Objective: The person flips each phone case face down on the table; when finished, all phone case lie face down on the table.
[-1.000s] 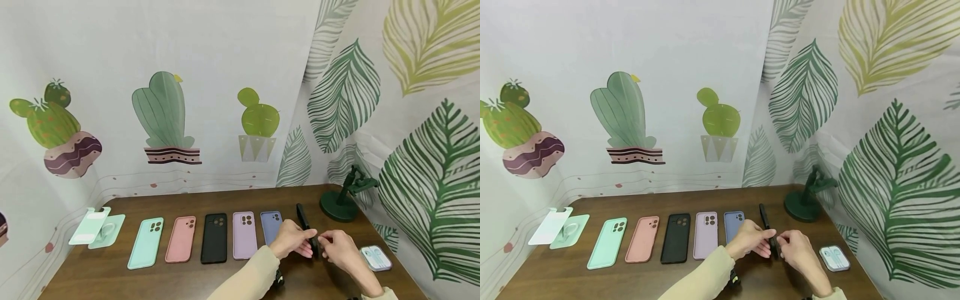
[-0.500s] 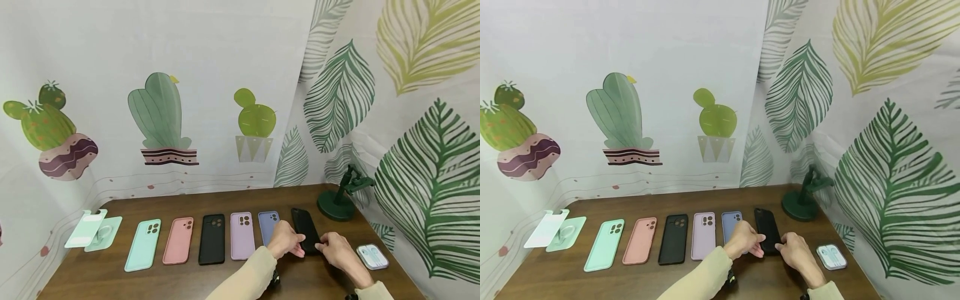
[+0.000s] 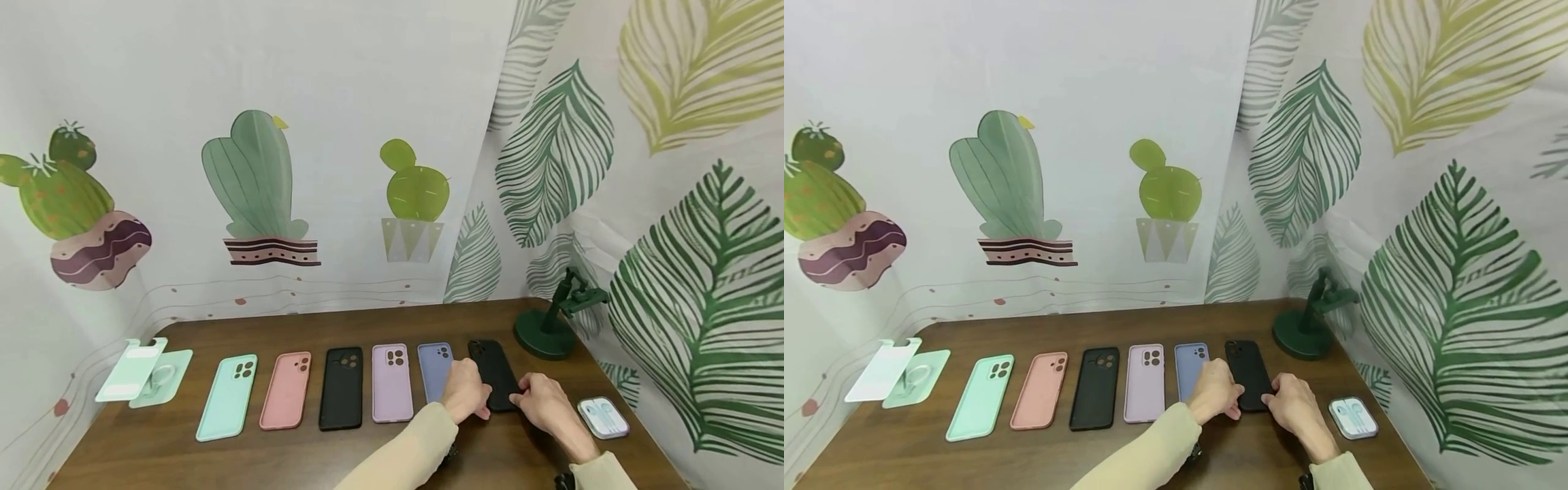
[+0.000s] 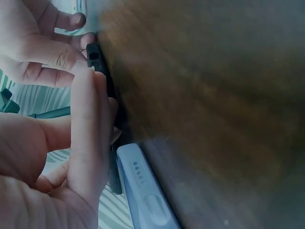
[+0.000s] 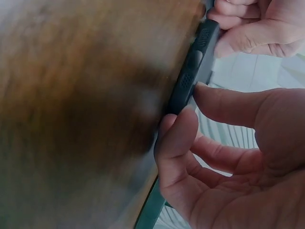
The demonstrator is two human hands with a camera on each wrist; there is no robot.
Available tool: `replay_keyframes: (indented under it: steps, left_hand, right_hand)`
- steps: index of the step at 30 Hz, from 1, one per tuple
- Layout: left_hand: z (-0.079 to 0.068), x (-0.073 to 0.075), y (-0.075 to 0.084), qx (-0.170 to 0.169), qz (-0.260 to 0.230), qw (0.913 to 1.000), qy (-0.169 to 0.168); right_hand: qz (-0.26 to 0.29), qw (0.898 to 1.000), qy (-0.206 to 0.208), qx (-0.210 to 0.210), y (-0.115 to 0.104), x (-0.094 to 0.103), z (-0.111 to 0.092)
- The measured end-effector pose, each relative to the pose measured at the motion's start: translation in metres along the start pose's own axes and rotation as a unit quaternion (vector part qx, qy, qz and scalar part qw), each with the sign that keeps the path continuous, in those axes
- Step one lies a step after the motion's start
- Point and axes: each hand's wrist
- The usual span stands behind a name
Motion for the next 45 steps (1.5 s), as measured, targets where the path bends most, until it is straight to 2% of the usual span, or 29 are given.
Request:
replay_keyframes:
  steps: [4,13,18,21,25,28,31,39,45]
  left_hand:
    - [0.001,-0.002,0.001,0.001,0.021,0.9997,0.009]
    - [0.003,-0.003,0.002,0.013,0.030,0.9994,0.012]
    - [0.004,-0.002,-0.001,0.001,0.032,0.9994,0.012]
    - [0.003,0.000,-0.003,-0.008,0.019,0.9998,0.005]
    - [-0.001,0.006,-0.006,-0.012,-0.001,0.9999,-0.010]
    - [-0.006,0.012,-0.006,-0.022,-0.003,0.9995,-0.021]
    - [-0.012,0.022,-0.003,-0.041,0.002,0.9987,-0.028]
    - [-0.019,0.056,-0.005,-0.092,0.044,0.9947,-0.012]
    - [-0.017,0.080,-0.018,-0.101,0.085,0.9912,0.009]
  right_hand:
    - [-0.004,1.000,0.002,0.001,-0.001,0.000,0.000]
    - [0.000,1.000,0.005,-0.004,-0.002,0.001,0.000]
    - [-0.005,1.000,0.004,-0.009,-0.006,0.001,-0.002]
    - [-0.014,1.000,-0.002,-0.020,-0.022,0.008,-0.014]
    - [-0.015,1.000,0.012,-0.021,-0.058,0.027,-0.043]
    - [-0.014,0.999,0.040,-0.005,-0.078,0.037,-0.062]
    - [-0.012,0.998,0.063,0.008,-0.090,0.041,-0.071]
    - [0.008,0.995,0.086,0.046,-0.121,0.034,-0.078]
    - [0.016,0.994,0.090,0.065,-0.135,0.025,-0.080]
Point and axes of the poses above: each hand's wrist, its own z-axis towards the middle knuckle, its own x-axis out of the back of the hand, y = z × x
